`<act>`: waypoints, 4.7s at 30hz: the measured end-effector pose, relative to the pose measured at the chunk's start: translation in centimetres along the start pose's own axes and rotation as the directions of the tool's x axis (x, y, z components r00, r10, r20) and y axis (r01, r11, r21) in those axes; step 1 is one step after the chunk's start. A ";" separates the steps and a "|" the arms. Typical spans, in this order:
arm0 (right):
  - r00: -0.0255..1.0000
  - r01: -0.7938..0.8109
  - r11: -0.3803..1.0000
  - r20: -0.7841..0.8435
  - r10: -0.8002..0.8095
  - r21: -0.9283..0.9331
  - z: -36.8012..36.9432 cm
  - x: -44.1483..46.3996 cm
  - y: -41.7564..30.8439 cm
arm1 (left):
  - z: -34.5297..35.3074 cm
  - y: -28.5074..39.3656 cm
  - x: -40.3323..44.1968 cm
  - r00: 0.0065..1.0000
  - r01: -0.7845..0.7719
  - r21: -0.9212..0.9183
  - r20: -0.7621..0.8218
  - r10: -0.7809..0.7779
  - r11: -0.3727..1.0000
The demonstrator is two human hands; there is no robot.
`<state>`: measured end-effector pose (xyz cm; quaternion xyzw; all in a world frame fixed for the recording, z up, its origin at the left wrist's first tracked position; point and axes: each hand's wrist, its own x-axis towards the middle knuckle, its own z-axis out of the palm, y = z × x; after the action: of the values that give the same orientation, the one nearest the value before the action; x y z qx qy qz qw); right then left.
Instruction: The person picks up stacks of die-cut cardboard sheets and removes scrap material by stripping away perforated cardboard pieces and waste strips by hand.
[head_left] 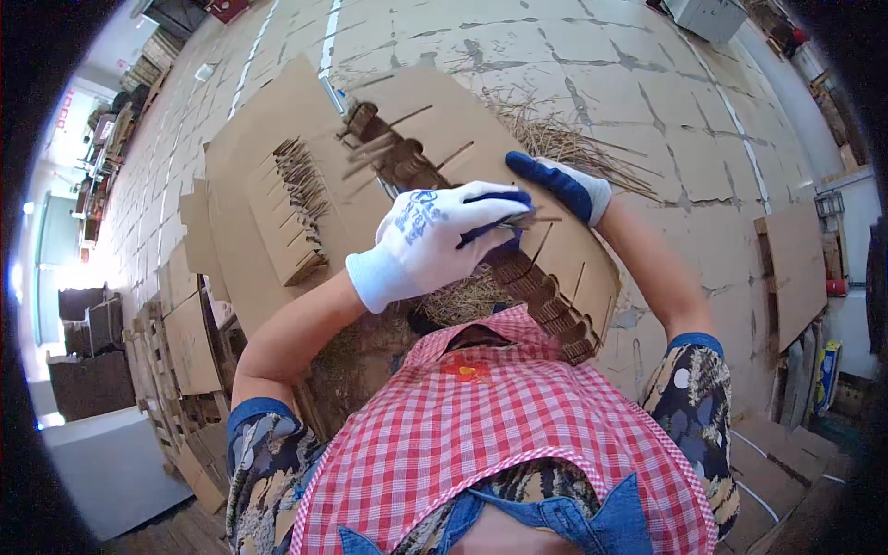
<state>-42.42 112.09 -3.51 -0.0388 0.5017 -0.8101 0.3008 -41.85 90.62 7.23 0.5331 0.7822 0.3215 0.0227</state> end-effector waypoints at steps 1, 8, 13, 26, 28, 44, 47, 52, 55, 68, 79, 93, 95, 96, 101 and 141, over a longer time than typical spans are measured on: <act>1.000 0.025 0.998 -0.006 -0.026 -0.060 -0.3 0.2 0.5 | 0.1 -0.4 -0.3 0.997 0.047 -0.120 0.065 -0.040 0.992; 0.992 -0.123 0.992 0.029 0.123 -0.002 0.3 -0.9 1.8 | -0.5 -0.2 -1.1 0.900 0.414 -0.593 0.379 -0.214 0.691; 0.997 -0.076 0.997 0.024 0.076 0.033 0.0 -0.9 3.5 | -0.3 -0.2 -0.9 0.935 0.159 -0.473 0.355 0.022 0.867; 0.930 0.361 0.756 0.273 -0.246 -0.546 -2.0 -1.3 5.5 | 2.2 -0.4 -2.9 0.827 0.562 -0.673 0.458 -0.327 0.480; 0.910 0.410 0.548 0.284 -0.303 -0.729 -2.4 -1.3 4.9 | 2.8 -1.2 -3.1 0.797 0.604 -0.651 0.489 -0.354 0.460; 0.955 -0.295 0.315 -0.277 0.102 -0.902 2.1 1.6 -1.6 | 9.1 -7.3 -3.7 0.636 0.771 -0.402 0.536 -0.555 0.494; 0.979 -0.205 0.427 -0.184 0.090 -0.881 0.7 0.3 -0.6 | 5.3 -4.8 -2.2 0.576 0.817 -0.469 0.641 -0.507 0.336; 0.957 0.099 0.764 -0.150 -0.249 -0.637 -4.4 -6.1 -0.1 | 0.3 -0.5 -6.5 0.748 0.642 -0.655 0.424 -0.511 0.398; 0.931 0.129 0.776 -0.195 -0.310 -0.617 -8.6 -9.3 0.7 | 0.7 -3.5 -10.3 0.637 0.768 -0.478 0.507 -0.580 0.426; 0.825 0.117 0.948 -0.503 -0.259 -0.296 -3.1 -9.3 -0.3 | 5.8 -3.6 -0.5 0.762 0.580 -0.529 0.082 -0.643 0.620; 0.784 0.122 0.970 -0.579 -0.224 -0.210 -5.5 -9.8 3.1 | -0.7 -0.6 -3.6 0.635 0.687 -0.692 0.422 -0.647 0.222; 0.787 0.048 0.912 -0.546 -0.286 -0.408 -1.3 -11.2 1.0 | 3.8 -1.8 -0.1 0.744 0.626 -0.338 -0.010 -0.668 0.703; 0.767 0.043 0.904 -0.565 -0.303 -0.426 -0.1 -11.5 0.9 | 4.8 -2.5 -0.3 0.781 0.551 -0.259 -0.176 -0.599 0.794; 0.769 0.038 0.905 -0.566 -0.297 -0.424 0.2 -11.6 1.0 | 5.6 -2.7 -0.5 0.798 0.481 -0.168 -0.322 -0.509 0.860; 0.746 0.070 0.928 -0.598 -0.292 -0.367 0.6 -11.8 1.0 | 5.0 -1.1 -0.6 0.849 0.477 0.128 -0.322 -0.419 0.869; 0.595 0.475 0.825 -0.580 -0.557 -0.306 -0.4 -5.2 7.5 | 4.0 -7.6 3.9 0.777 -0.603 -0.607 -0.299 -0.554 -0.518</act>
<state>-34.98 112.76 -8.73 0.0816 0.5877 -0.7924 -0.1418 -48.18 94.13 1.26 0.0923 -0.0076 0.9751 0.2013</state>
